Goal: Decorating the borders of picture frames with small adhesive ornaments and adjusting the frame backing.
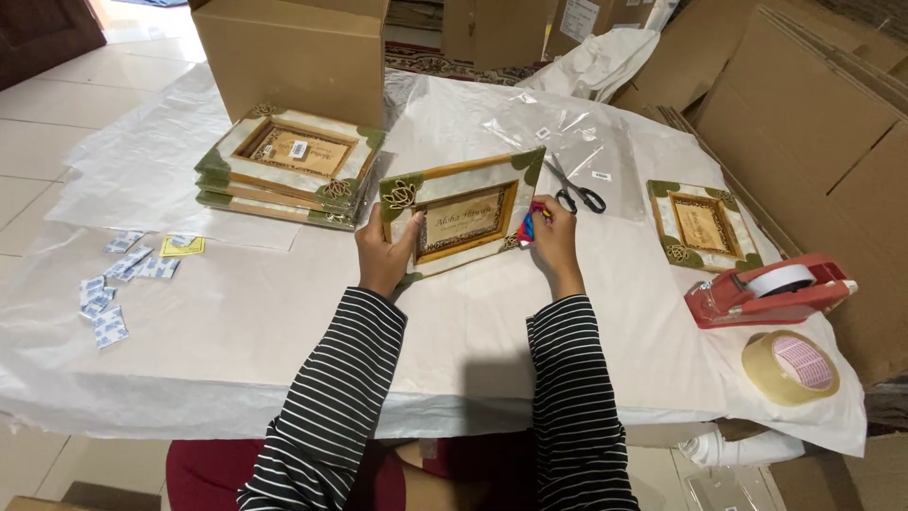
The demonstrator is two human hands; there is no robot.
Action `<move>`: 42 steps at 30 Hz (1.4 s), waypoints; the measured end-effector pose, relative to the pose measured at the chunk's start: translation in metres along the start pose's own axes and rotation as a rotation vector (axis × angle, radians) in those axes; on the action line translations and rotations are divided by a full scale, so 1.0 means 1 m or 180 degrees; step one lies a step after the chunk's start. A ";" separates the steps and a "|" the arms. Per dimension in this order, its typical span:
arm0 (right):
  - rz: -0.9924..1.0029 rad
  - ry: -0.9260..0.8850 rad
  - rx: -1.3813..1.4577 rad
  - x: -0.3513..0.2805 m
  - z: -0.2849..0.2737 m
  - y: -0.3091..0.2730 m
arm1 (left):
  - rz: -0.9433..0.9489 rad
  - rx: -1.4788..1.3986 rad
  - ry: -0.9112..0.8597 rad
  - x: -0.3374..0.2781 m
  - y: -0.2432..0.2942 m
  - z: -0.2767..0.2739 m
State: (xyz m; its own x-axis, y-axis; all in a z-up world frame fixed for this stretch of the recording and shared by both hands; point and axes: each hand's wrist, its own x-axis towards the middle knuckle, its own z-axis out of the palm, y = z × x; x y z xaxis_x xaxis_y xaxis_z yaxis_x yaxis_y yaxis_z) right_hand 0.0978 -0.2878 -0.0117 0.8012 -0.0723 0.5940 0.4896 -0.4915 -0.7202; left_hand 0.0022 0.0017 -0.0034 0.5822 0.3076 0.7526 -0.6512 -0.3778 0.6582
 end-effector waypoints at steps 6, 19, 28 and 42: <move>-0.0027 -0.0306 -0.0143 0.001 -0.002 0.009 | 0.0049 -0.0032 0.0023 -0.001 -0.002 0.001; 0.0201 0.1054 0.0094 0.000 -0.032 -0.020 | 0.0171 0.0042 0.0071 0.000 0.009 -0.003; 0.0023 0.0355 0.0390 -0.022 -0.006 -0.070 | 0.0180 -0.0017 -0.0007 0.000 0.009 0.000; -0.0344 0.1448 0.1572 -0.012 -0.006 -0.055 | 0.0389 0.0015 -0.0121 0.000 -0.009 0.008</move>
State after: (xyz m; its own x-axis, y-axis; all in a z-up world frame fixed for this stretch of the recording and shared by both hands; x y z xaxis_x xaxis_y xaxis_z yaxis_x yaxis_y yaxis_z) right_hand 0.0591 -0.2652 0.0235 0.5673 -0.4561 0.6857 0.7451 -0.0703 -0.6632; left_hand 0.0118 -0.0024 -0.0094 0.5167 0.2258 0.8259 -0.7162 -0.4145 0.5614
